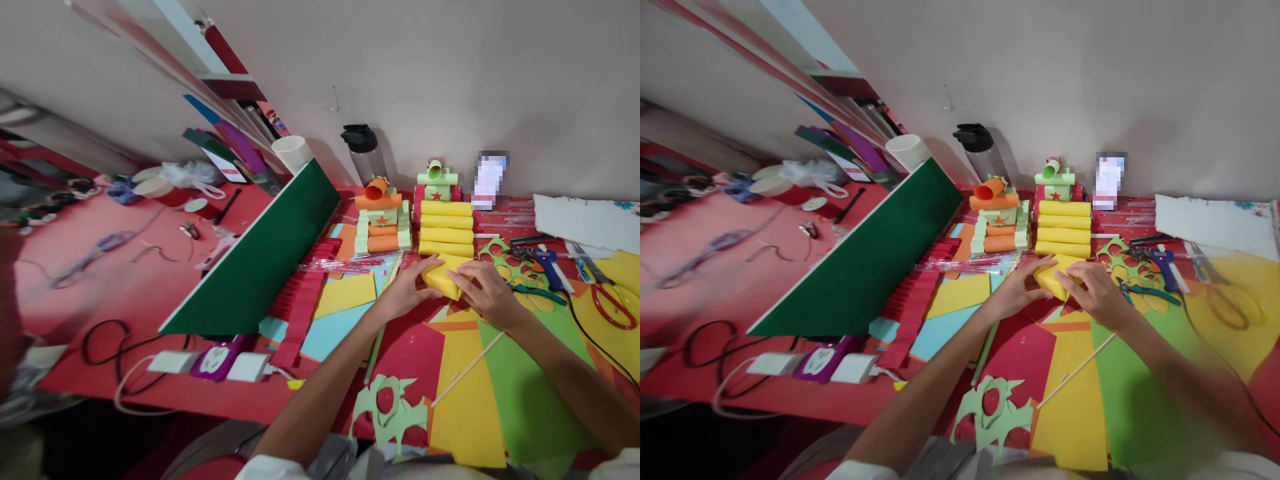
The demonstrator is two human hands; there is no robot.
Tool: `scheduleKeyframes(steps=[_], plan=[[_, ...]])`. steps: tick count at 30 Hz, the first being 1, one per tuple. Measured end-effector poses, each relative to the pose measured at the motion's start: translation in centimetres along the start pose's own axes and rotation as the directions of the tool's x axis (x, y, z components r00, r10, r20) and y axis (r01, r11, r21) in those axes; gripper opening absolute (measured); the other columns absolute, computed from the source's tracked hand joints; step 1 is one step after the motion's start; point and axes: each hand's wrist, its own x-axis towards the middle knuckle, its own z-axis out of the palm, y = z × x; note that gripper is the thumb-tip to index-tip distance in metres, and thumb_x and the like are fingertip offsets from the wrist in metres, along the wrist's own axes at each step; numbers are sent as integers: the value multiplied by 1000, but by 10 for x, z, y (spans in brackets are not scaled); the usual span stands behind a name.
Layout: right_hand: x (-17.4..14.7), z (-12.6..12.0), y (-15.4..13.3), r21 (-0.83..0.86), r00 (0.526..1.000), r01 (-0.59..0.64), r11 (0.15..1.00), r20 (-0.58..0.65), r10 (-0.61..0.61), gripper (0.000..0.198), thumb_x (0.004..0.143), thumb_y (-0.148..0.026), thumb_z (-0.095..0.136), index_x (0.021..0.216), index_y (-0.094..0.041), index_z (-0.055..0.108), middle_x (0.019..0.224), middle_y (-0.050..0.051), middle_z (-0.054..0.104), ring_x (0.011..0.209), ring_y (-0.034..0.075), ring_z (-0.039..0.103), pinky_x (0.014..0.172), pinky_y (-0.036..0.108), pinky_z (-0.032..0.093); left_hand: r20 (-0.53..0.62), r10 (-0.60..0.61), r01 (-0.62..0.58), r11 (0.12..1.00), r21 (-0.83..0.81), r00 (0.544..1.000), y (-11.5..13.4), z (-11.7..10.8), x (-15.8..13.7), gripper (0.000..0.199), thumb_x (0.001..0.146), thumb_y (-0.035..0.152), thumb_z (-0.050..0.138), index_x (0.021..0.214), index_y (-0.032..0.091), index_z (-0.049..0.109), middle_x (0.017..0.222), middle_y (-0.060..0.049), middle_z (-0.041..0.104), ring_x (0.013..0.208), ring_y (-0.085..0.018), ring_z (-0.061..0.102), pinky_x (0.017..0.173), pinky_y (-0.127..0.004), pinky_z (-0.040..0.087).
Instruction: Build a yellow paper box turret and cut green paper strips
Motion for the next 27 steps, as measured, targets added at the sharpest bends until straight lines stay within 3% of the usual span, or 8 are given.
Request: scheduleKeyframes(steps=[4,12,20,23,27], plan=[[1,-2,-1,44,1000,21,999,16,-22,67,102,-12,57,164,-27,37,124,16,70,122,32,66,104,50,57,3,23,-24,999,33,1000,-1,-1,2,68,77,31,88,141,30,66,160,-12,54,150,-34,48,122,-54,43],[3,-3,-1,264,984,-178,948,42,173,71,103,-24,60,166,-29,28,143,16,62,134,30,61,108,50,57,61,1,2,998,-59,998,5,-4,3,65,77,32,89,138,23,69,146,-13,66,137,-34,62,116,-52,49],[13,-12,5,368,989,-136,920,107,104,64,100,-27,66,160,-25,43,137,13,70,131,30,62,110,52,54,137,53,-42,996,-85,989,2,-10,2,64,78,34,89,138,26,69,146,-12,67,139,-34,60,117,-51,48],[15,-16,5,311,989,-93,946,141,51,54,103,-22,60,156,-24,50,137,13,71,131,28,62,110,51,53,160,45,-39,998,-41,986,-3,-9,2,71,77,35,90,142,26,65,147,-13,65,139,-34,59,118,-52,47],[16,-22,4,185,970,-32,982,242,-14,47,105,-13,49,149,-25,60,143,9,70,127,28,60,109,50,50,149,38,-57,991,124,988,-8,-1,-2,88,80,41,88,157,29,47,155,-14,56,142,-35,55,114,-50,50]])
